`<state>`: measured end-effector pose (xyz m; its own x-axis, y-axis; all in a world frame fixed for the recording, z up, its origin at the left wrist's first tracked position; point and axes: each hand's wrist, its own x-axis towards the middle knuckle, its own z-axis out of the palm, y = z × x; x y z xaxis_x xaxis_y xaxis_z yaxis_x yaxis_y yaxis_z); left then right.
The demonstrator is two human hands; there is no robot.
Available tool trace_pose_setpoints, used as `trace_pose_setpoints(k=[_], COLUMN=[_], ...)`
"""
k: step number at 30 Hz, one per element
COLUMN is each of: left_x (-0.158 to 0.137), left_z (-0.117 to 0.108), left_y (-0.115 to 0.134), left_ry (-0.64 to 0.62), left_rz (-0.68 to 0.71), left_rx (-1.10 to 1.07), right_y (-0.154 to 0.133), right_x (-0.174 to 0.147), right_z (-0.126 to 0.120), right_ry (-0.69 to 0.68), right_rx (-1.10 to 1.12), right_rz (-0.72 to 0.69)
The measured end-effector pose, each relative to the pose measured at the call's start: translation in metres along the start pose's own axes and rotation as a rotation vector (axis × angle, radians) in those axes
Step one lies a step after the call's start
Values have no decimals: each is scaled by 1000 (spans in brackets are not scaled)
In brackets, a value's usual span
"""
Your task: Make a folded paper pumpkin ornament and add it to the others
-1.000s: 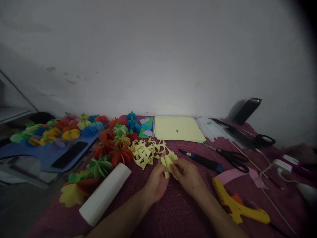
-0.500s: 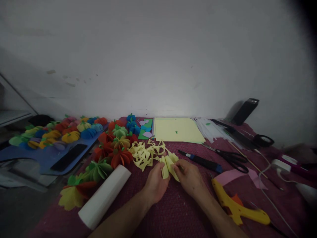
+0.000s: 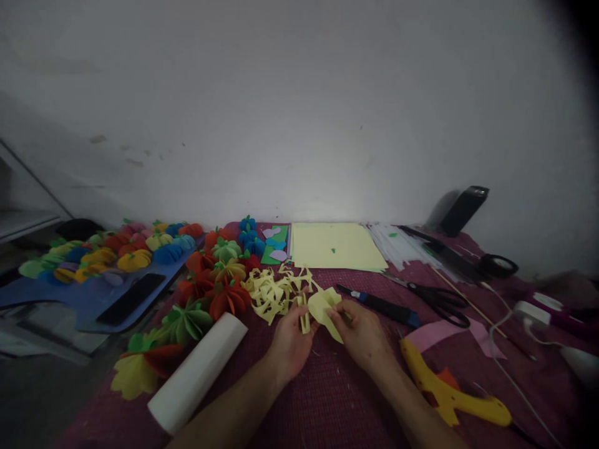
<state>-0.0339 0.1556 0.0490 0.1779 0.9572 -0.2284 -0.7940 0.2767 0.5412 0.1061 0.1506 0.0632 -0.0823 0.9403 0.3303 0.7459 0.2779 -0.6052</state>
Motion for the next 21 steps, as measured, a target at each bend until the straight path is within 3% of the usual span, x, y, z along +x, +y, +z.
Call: trace_pose_setpoints(k=[7, 21], left_x=[-3, -1], left_z=[2, 2], left_y=[6, 4], left_ry=[31, 47], left_rz=[-16, -44], left_rx=[107, 52], right_y=[1, -2], right_x=[1, 2], right_z=[-3, -6], right_ry=[46, 66], right_rx=[34, 98], right_rz=[28, 102])
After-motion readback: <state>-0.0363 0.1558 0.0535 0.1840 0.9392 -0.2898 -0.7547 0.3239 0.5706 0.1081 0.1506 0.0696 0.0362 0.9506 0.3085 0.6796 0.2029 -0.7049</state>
